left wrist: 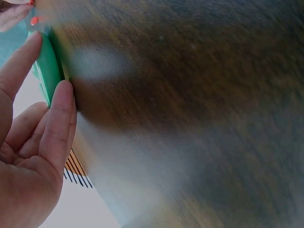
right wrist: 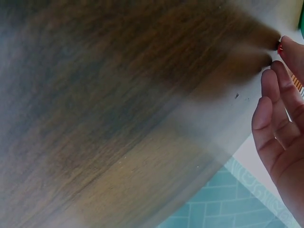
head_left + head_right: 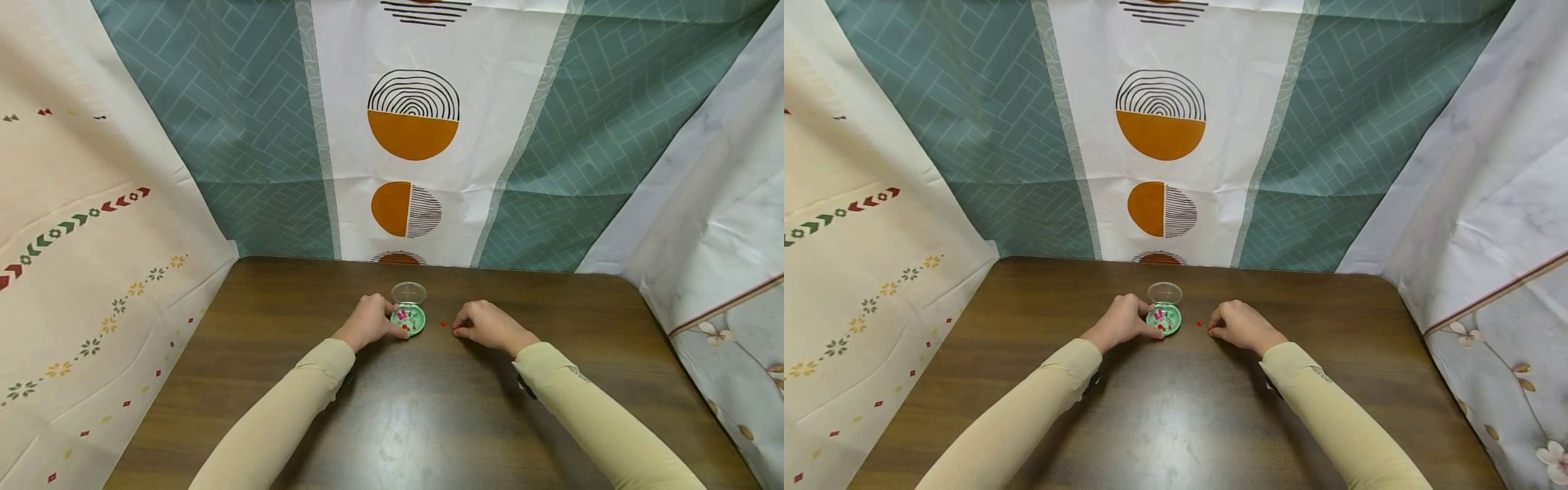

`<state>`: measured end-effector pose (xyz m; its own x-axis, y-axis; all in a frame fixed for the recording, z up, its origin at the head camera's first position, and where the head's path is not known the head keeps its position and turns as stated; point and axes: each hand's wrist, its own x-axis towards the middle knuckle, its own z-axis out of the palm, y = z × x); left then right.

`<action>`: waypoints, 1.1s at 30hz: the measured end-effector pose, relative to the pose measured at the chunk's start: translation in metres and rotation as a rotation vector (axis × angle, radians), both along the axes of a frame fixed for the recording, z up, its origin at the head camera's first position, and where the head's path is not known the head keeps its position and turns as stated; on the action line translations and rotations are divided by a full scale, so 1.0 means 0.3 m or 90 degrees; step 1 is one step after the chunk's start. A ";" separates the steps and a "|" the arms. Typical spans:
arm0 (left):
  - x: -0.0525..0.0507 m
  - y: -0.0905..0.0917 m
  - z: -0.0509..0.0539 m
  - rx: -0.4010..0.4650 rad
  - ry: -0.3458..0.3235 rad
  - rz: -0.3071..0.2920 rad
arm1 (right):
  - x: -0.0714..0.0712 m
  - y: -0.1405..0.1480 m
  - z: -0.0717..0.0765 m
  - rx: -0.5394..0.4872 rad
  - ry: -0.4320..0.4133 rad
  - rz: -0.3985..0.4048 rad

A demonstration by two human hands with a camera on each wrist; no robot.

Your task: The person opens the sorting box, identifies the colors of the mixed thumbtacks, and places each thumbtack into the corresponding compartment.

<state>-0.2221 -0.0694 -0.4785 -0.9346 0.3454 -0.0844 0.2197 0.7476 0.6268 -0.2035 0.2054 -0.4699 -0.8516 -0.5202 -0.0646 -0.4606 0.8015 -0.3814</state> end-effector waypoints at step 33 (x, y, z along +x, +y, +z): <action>-0.002 -0.003 -0.001 0.004 -0.007 -0.003 | -0.031 -0.005 0.074 -0.075 0.006 -0.099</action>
<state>-0.2228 -0.0703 -0.4789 -0.9319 0.3510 -0.0919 0.2172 0.7426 0.6335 -0.2128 0.2040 -0.4478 -0.9227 -0.3856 -0.0027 -0.3384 0.8131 -0.4736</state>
